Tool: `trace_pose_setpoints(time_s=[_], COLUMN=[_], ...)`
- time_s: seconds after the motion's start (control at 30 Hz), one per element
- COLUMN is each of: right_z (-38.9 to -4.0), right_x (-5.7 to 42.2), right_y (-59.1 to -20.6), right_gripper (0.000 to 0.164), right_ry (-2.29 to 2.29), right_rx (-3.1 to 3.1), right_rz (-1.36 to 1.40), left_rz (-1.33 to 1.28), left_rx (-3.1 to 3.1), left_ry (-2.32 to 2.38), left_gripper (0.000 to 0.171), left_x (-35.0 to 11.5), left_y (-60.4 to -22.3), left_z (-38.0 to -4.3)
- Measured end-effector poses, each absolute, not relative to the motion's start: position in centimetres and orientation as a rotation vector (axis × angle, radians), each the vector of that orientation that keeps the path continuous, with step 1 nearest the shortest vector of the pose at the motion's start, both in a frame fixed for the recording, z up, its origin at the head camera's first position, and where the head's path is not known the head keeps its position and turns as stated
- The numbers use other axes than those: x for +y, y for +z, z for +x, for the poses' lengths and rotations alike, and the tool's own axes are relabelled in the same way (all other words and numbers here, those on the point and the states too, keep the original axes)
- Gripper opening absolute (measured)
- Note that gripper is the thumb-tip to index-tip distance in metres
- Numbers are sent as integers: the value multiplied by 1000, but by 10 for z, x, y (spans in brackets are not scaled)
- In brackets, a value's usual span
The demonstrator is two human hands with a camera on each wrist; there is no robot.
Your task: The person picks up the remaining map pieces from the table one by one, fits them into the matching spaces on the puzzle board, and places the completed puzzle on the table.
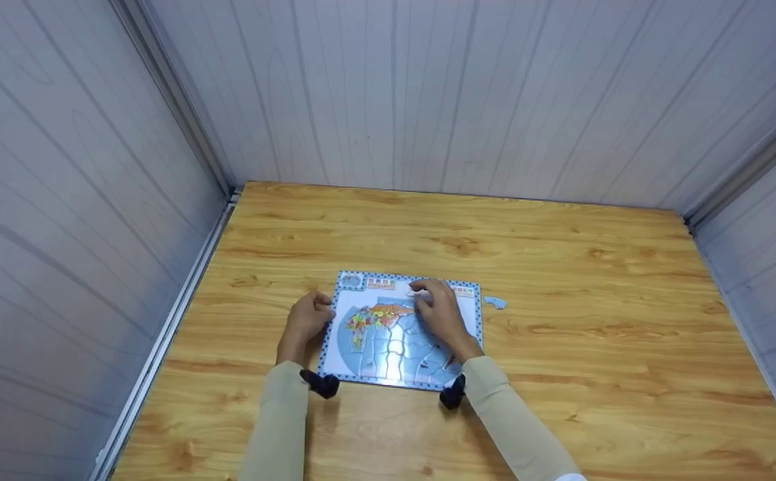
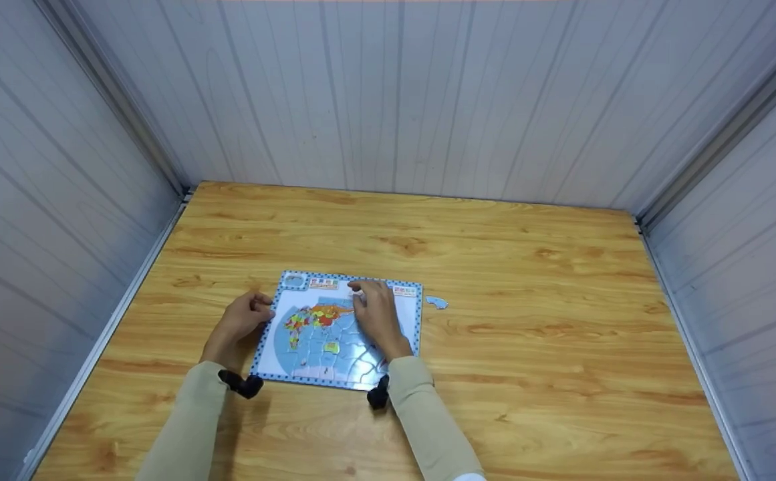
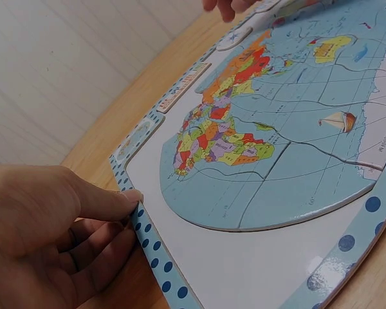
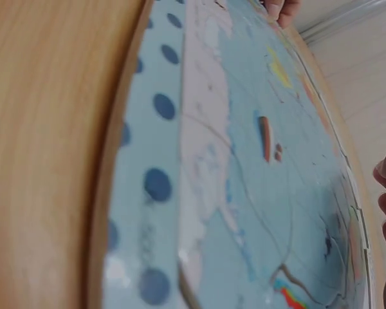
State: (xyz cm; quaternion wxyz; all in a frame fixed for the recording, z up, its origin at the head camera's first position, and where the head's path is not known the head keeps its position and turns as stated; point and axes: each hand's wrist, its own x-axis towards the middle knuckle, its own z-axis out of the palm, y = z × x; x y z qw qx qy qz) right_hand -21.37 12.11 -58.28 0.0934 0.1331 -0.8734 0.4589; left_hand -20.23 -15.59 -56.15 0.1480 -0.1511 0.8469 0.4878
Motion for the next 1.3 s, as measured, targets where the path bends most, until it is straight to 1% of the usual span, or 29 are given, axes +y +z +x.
trace_pose_setpoints(time_s=[0.6,0.9,1.3], right_z=[-205,-202,-197], right_x=[158,182,215], right_y=[-573,-568,-563], right_gripper=[21,21,24], right_ry=[1423,1417,1421], right_rx=[-2507,-2469,-2486], right_rz=[306,225,82], left_rz=[-397,-459,-463], left_rx=[2502,2434,2419], left_ry=[1360,1380,1389], left_gripper=[25,24,24], left_x=[-156,-155,-154], left_y=[-563,-562,-561], left_z=[-203,-204,-203])
